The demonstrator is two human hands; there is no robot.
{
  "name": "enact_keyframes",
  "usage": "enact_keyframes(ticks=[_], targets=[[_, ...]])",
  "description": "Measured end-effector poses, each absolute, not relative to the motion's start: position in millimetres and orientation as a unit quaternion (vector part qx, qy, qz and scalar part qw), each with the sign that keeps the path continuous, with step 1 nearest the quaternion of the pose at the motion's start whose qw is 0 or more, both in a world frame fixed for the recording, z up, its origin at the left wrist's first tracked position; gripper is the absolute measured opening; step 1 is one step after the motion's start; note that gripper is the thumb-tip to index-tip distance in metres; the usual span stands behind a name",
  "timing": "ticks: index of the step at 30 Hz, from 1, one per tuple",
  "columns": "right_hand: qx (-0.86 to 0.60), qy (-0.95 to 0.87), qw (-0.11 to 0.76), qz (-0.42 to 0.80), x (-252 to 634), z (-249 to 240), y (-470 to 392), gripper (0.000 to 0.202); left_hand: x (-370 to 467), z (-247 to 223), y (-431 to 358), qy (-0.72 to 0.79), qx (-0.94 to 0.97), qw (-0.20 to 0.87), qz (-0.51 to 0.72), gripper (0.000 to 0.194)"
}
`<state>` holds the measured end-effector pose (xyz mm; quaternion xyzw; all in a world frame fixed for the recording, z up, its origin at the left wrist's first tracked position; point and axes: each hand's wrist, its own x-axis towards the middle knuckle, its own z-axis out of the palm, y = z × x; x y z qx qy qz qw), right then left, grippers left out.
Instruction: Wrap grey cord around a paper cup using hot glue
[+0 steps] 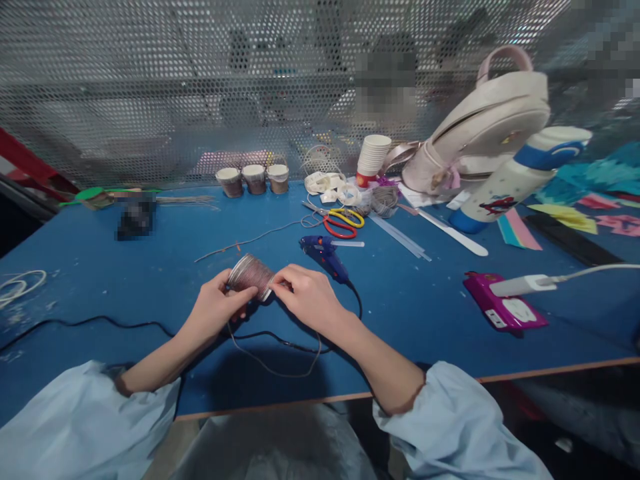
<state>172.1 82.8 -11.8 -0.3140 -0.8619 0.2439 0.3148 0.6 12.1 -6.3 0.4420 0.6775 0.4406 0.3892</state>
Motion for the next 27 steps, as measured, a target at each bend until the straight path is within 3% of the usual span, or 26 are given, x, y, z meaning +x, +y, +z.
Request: enact_keyframes(ticks=[27], targets=[[-0.339,-0.862,0.298,0.231,177.1,-6.7,88.5,0.013,1.1,0.8,11.9,0.655,0.452,0.409,0.447,0.021]])
